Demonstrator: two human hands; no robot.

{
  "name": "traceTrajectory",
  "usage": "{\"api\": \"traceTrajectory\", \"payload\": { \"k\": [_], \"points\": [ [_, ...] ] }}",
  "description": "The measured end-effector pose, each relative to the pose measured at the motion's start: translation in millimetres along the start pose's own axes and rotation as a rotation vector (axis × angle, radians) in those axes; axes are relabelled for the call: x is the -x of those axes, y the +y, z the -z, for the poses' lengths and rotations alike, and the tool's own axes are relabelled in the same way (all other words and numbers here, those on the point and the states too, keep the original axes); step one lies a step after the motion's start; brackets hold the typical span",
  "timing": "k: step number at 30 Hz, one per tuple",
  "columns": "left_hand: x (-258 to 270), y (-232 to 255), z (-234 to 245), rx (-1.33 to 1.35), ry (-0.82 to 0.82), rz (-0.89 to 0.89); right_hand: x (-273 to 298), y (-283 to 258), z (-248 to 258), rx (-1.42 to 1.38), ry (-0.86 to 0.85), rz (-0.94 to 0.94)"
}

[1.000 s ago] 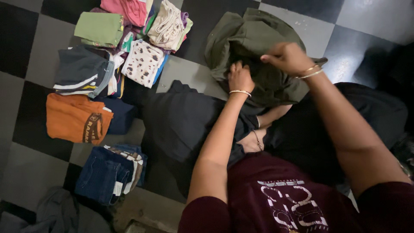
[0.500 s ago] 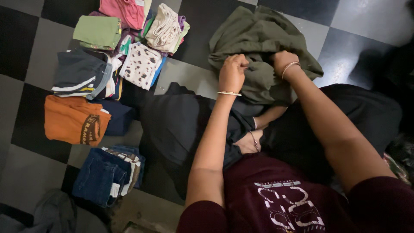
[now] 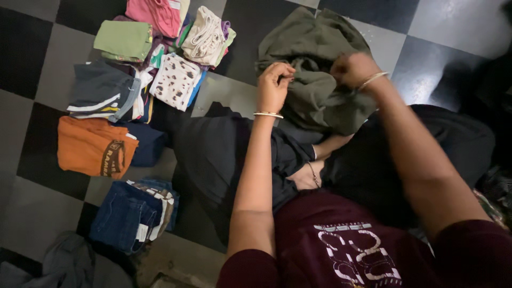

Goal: The person sits on a checkered floor and folds several garments one by one. They fold a light green cloth, a dark blue drawstring bag, a pair of blue jeans, and an olive green shirt, placing each folded item into a growing stack.

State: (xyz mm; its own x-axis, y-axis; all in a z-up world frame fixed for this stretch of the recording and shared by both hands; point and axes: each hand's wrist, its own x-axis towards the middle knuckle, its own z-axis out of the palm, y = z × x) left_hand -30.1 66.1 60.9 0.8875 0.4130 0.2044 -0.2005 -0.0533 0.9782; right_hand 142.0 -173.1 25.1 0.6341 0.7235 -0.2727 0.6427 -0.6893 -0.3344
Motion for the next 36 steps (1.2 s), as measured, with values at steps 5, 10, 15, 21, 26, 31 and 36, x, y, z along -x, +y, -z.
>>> {"api": "traceTrajectory", "payload": {
  "k": [5,10,15,21,26,31,36],
  "points": [
    [-6.0,7.8,36.4,-0.492,0.203,-0.309,44.7,75.8,75.8,-1.303,0.455,0.224],
    [-21.0,1.7,81.3,0.061,0.363,-0.054,86.1,153.6,107.9,-1.643,0.542,0.255],
    [-28.9,2.2,62.3,0.138,0.54,-0.053,88.9,139.3,108.6,-1.933,0.561,0.227],
    [15.8,27.9,-42.0,-0.62,0.192,-0.302,56.8,0.0,93.4,-1.692,0.323,0.229],
    [25.5,26.5,-77.9,-0.569,-0.087,-0.185,62.5,-77.9,103.7,-1.68,0.206,0.239],
    [20.6,30.0,-75.2,-0.707,0.068,-0.085,74.6,-103.9,116.8,-1.785,0.058,0.274],
    [14.6,39.5,-70.2,-0.741,0.144,-0.39,75.4,-95.7,118.5,-1.769,0.115,0.243]
  ]
}}
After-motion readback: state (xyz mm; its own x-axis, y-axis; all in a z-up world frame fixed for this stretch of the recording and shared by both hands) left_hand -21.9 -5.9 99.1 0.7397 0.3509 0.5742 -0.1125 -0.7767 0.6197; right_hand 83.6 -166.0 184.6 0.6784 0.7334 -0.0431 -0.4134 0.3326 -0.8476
